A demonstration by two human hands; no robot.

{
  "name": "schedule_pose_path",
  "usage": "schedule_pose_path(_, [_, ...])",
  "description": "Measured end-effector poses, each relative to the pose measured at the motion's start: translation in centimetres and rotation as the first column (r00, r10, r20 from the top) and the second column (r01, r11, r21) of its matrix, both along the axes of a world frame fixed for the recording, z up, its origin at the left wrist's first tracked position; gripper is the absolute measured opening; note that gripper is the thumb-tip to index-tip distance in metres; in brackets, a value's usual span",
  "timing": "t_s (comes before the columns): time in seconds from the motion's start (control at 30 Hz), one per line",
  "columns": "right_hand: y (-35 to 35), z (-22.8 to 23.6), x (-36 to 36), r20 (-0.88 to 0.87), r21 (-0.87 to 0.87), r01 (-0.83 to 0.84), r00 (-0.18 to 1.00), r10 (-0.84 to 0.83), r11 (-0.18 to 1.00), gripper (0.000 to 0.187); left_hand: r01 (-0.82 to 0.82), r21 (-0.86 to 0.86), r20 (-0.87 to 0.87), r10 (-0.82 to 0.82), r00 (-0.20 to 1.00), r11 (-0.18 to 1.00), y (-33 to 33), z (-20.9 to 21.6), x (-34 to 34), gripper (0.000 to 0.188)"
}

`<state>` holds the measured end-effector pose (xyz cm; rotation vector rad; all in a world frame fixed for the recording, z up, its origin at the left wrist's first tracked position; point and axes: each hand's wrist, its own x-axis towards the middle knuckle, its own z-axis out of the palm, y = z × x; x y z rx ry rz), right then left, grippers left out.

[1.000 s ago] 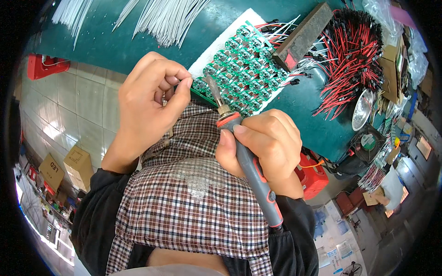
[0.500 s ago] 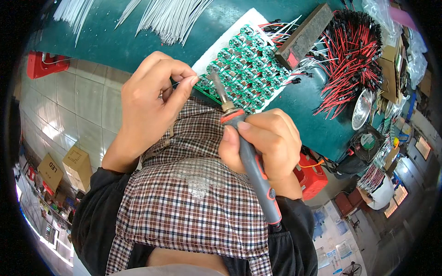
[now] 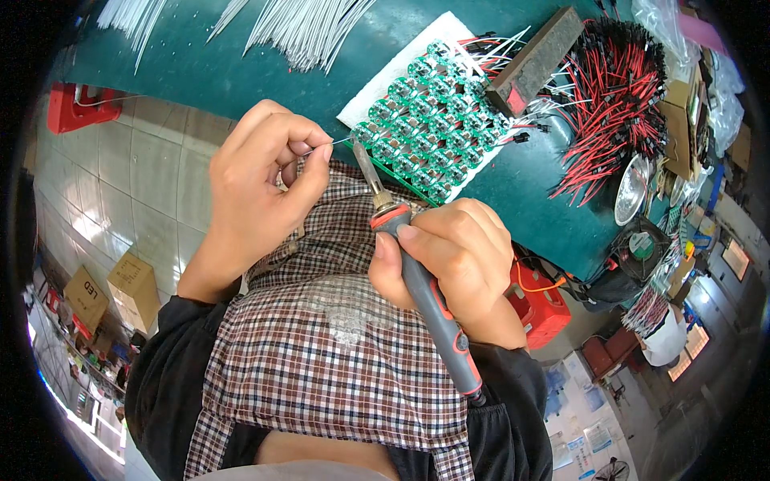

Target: Soldering wires and electronic components onto a printed circuit board at an industrial workbench.

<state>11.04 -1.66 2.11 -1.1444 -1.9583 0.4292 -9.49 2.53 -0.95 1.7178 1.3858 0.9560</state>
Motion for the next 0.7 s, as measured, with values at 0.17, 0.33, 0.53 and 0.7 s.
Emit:
schedule_pose_path(0.17, [-0.2,0.0,-0.2,0.021,0.006,0.008,1.0,-0.008,1.0,0.037,0.01,0.003,0.029,-0.01,1.0,1.0,-0.3,-0.2,0.1,0.012])
schedule_pose_path(0.33, [-0.3,0.0,-0.3,0.038,0.014,0.006,0.999,-0.006,1.0,0.037,0.048,0.044,0.003,-0.048,0.999,0.998,-0.2,-0.2,0.2,0.013])
schedule_pose_path(0.53, [-1.0,0.4,0.6,0.025,0.02,0.026,0.999,-0.026,0.999,0.037,0.008,0.027,0.001,-0.008,1.0,1.0,-0.6,0.3,0.2,0.016])
schedule_pose_path(0.7, [-1.8,0.8,1.4,0.052,-0.007,0.04,0.998,-0.039,0.999,0.036,0.045,0.057,-0.032,-0.044,0.999,0.997,-0.9,0.3,0.7,0.017])
